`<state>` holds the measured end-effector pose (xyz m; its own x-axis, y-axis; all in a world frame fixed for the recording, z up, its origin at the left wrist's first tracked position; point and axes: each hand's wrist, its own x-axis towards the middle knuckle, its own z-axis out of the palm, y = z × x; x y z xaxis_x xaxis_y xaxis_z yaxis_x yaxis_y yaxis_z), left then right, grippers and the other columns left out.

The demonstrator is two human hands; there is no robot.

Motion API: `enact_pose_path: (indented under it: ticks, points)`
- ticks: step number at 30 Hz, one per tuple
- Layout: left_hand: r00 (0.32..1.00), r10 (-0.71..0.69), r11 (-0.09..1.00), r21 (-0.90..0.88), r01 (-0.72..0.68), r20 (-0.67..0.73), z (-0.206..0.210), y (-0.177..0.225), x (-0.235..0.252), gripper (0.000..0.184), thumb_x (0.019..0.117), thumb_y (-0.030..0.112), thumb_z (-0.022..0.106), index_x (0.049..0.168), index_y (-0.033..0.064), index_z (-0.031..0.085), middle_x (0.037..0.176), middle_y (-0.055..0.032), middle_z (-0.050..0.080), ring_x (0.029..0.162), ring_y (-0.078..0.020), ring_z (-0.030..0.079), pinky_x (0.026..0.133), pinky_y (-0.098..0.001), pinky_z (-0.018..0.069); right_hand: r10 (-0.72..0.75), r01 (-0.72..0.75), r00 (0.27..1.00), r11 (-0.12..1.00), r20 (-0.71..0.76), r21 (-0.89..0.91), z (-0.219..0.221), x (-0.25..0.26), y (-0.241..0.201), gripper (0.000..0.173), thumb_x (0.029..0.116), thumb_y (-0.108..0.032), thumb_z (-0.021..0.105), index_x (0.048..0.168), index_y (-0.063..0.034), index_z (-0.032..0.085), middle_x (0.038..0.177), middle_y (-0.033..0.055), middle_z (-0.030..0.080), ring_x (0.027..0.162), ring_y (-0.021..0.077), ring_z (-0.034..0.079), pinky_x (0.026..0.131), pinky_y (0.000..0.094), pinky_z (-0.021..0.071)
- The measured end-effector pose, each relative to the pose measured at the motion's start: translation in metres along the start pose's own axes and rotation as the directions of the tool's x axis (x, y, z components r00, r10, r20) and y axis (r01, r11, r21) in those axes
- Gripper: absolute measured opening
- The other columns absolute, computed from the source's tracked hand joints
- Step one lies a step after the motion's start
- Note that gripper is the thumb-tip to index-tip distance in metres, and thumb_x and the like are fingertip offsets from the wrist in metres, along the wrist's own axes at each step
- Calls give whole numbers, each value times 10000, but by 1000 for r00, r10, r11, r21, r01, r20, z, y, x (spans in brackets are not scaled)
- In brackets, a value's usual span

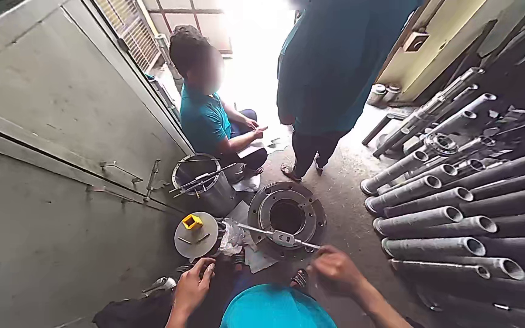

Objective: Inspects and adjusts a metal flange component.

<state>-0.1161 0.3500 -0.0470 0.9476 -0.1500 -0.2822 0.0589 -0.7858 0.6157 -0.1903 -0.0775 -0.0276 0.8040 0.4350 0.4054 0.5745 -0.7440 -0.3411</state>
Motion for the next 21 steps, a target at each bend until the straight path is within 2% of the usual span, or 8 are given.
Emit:
enact_pose_path:
  ticks: [2,5,7,10,13,15,18,21]
  points:
    - [1000,11,1000,-15,-11,18,12,1,2,361,1020,342,493,1216,127,707,929,-59,764,809,-227,739,784,-529,591,184,-202,977,958,-104,-205,-9,14,16,382,1041,-326,473,850,-156,757,697,-23,725,663,105,702,1031,410,492]
    - [995,53,998,-41,-50,86,30,11,11,361,1029,319,521,1277,119,690,1111,-82,753,961,-251,735,898,-541,573,410,-514,849,787,-333,-340,13,61,6,510,1028,-337,408,644,-97,641,487,39,557,468,205,599,947,481,524]
    - [989,103,993,-73,-95,107,39,19,12,354,1022,311,527,1272,123,692,1151,-57,743,988,-210,727,920,-492,579,649,-695,718,653,-252,-302,20,93,-3,442,1020,-325,409,943,-46,743,657,97,694,675,276,719,1056,529,468]
    - [977,165,984,-94,-153,135,45,25,14,353,1023,321,514,1260,136,699,1134,-42,745,961,-182,724,903,-460,587,829,-810,558,551,24,-204,31,152,1,475,1033,-396,453,1341,-76,623,1072,137,752,1080,307,701,1147,540,363]
    - [965,178,983,-88,-164,195,45,25,15,361,1036,334,513,1281,136,689,1157,-49,739,983,-194,721,922,-469,578,693,-690,670,713,264,-121,62,203,-27,572,997,-463,524,1457,-124,552,1310,201,646,1176,378,637,1015,592,462]
    - [960,193,980,-90,-177,205,44,23,18,345,1034,315,525,1266,122,694,1156,-65,737,1005,-205,720,938,-474,575,469,-488,787,871,401,-60,81,205,-62,589,978,-467,571,1489,-178,519,1305,198,638,1153,374,642,964,581,501]
    - [961,210,976,-97,-195,181,42,17,23,323,1012,243,542,1231,64,698,1150,-115,730,1063,-259,706,981,-519,547,102,-152,910,984,401,93,82,150,-95,464,996,-420,545,1359,-137,603,1037,132,722,975,322,699,889,525,529]
    - [967,187,981,-87,-174,171,44,9,25,357,1026,273,523,1290,88,676,1206,-91,720,1084,-229,705,996,-484,554,-65,-10,941,976,333,218,46,74,-86,317,1054,-365,488,1104,-126,690,720,45,675,718,216,693,876,429,554]
